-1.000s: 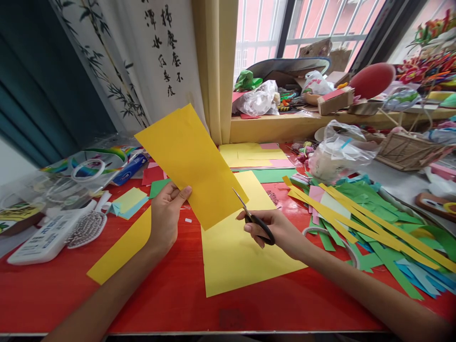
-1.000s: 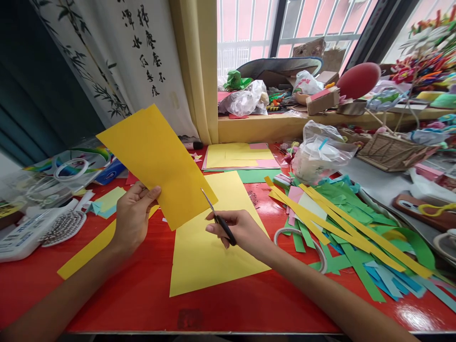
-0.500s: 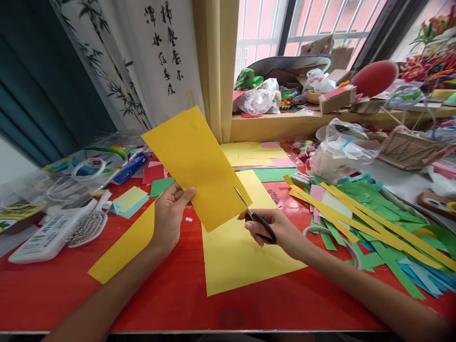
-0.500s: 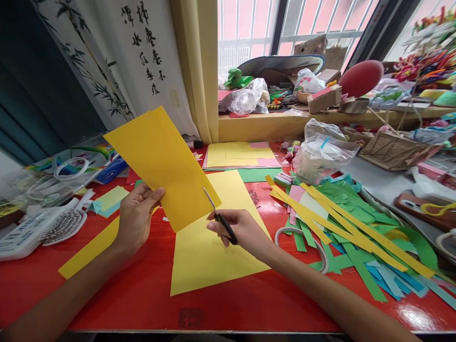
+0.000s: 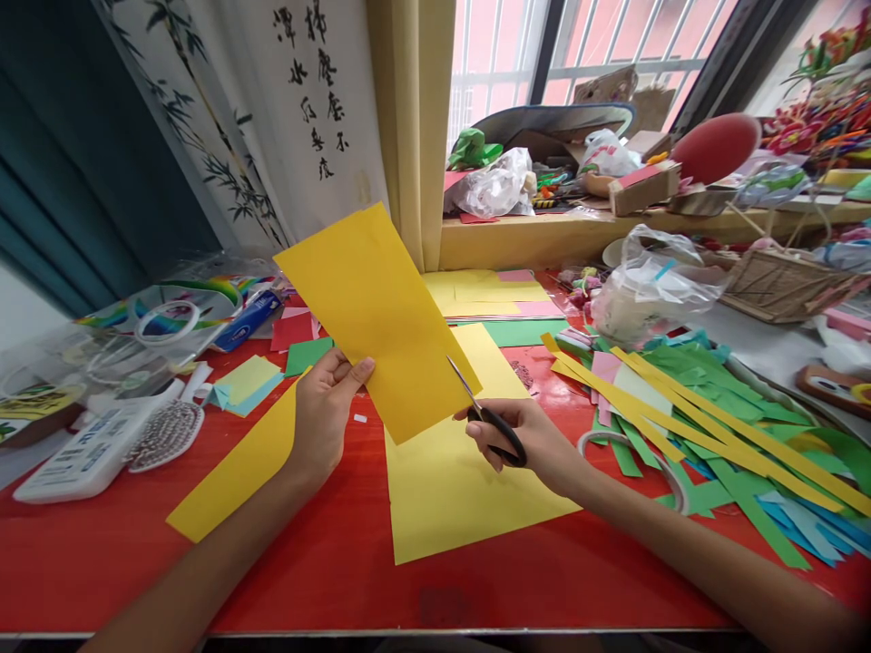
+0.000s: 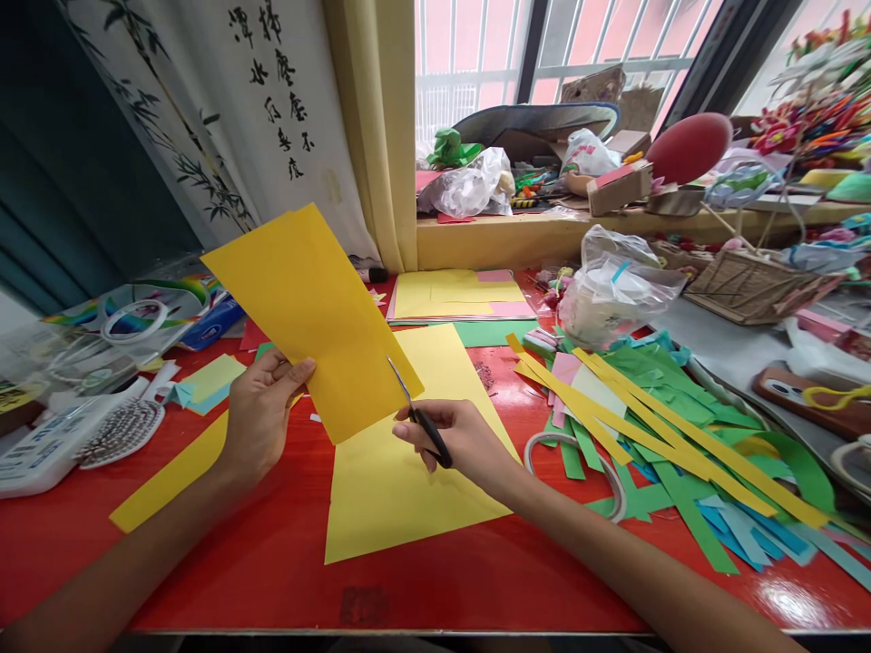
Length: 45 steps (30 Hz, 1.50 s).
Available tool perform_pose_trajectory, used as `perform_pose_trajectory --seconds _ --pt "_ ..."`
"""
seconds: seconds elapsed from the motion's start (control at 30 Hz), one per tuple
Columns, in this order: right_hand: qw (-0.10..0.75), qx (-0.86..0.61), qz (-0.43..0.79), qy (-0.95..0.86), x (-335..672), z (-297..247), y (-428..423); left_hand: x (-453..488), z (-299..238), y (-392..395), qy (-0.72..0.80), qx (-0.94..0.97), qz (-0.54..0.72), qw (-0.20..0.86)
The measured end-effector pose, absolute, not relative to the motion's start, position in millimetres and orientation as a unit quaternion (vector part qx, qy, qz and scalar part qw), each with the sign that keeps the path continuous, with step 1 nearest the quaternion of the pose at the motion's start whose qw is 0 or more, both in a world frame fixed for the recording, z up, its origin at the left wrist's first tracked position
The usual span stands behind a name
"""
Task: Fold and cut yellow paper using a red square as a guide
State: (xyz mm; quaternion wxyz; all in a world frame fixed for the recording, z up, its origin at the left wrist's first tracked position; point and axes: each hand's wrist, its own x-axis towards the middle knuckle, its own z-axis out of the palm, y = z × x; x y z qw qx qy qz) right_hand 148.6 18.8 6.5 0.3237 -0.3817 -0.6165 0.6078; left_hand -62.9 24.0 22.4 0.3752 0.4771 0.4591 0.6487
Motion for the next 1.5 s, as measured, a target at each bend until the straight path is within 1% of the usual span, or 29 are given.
perform_pose_trajectory --seconds 0.57,1.1,1.5 --pt "0.325 -0.379 0.583 -0.641 149.7 1.3 19.1 -60.6 21.6 22.2 0.467 0.494 0.627 0.38" --pt "0.335 -0.387 0.602 -0.614 149.0 -0.5 18.7 -61.1 20.8 23.1 0.463 0.497 0.623 0.388" --pt "0.341 -0.385 0.609 -0.604 151.0 1.6 19.7 -59.5 17.6 21.4 0.457 0.508 0.598 0.42"
